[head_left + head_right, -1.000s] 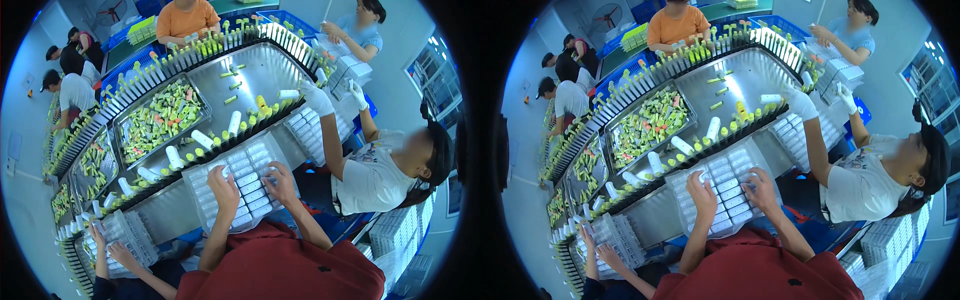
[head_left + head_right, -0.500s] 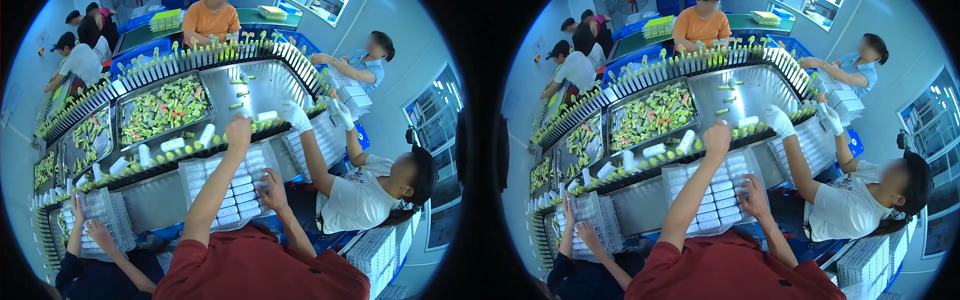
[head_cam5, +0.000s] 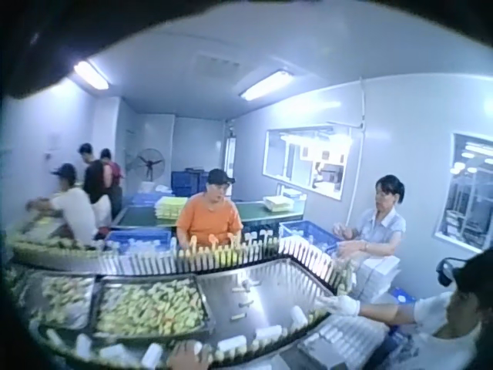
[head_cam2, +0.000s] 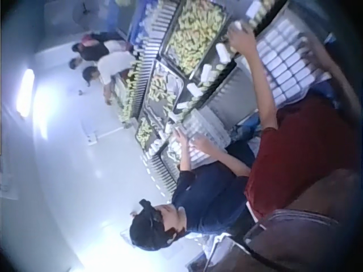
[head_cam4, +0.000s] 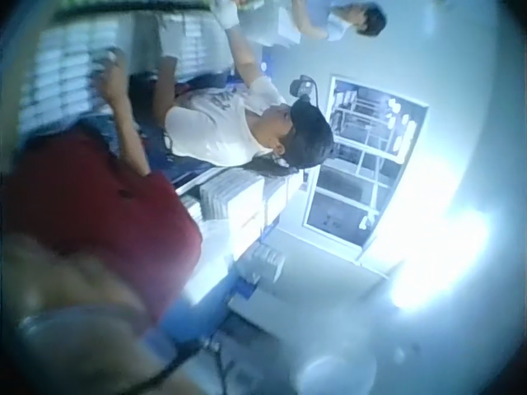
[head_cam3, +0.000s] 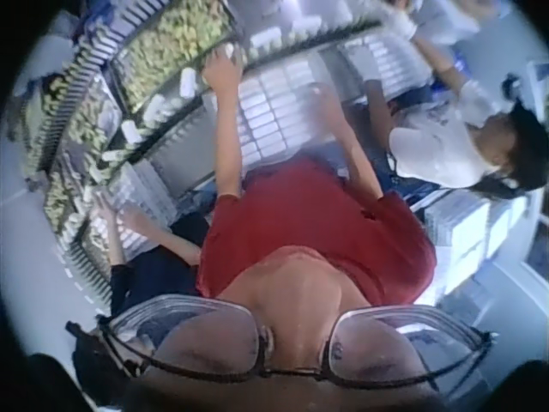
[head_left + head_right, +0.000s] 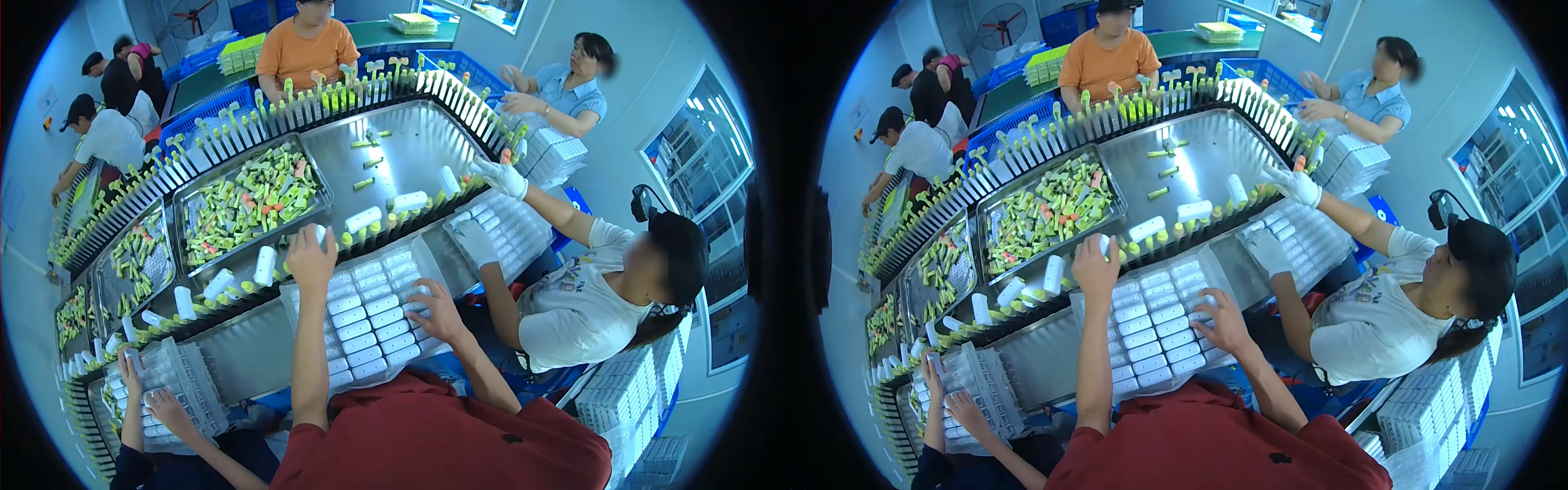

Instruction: The person packs items by picking small white components from the assembly line and placing them into the compartments of a plastic tray by hand.

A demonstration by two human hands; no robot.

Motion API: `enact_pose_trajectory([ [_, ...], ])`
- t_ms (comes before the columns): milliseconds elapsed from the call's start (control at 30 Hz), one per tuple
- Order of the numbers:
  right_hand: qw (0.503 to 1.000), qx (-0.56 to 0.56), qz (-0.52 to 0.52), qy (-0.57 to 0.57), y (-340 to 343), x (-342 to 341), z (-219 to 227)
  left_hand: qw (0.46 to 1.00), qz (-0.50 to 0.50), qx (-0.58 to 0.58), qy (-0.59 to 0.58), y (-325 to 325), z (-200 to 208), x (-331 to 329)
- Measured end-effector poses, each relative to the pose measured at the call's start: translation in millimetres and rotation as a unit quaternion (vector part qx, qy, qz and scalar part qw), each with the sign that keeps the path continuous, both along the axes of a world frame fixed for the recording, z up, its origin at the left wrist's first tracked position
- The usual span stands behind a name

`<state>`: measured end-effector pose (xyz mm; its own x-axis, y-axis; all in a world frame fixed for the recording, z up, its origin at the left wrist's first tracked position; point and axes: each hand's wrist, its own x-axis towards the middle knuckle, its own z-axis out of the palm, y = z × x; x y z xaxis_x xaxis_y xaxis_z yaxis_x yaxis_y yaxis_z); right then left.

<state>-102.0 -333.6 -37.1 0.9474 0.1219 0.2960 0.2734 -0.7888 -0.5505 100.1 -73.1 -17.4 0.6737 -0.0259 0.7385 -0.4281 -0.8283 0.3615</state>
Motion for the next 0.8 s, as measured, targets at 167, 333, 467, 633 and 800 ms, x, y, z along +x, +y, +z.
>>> enact_pose_trajectory([
  [167, 1.000, 0.000, -0.004, -0.001, 2.0, 14.9, -7.6, 0.998, 0.054, 0.014, 0.043, 37.1, -4.6, -6.8],
  [333, 0.992, 0.107, -0.034, -0.053, 8.9, 1.4, 1.4, 0.999, 0.038, 0.029, 0.026, 85.9, -2.3, -11.9],
  [467, 0.937, 0.315, -0.147, -0.010, -9.5, -12.6, -2.6, 0.997, 0.068, 0.010, 0.042, 102.5, -1.0, -22.3],
  [633, 0.919, 0.347, -0.182, -0.035, -39.8, 20.0, 28.5, 0.981, 0.187, -0.048, 0.010, 121.9, -2.2, -37.3],
  [800, 0.905, 0.228, -0.210, -0.290, -82.3, 100.7, 84.6, 0.968, -0.051, -0.233, 0.073, 59.6, -18.1, -100.2],
])
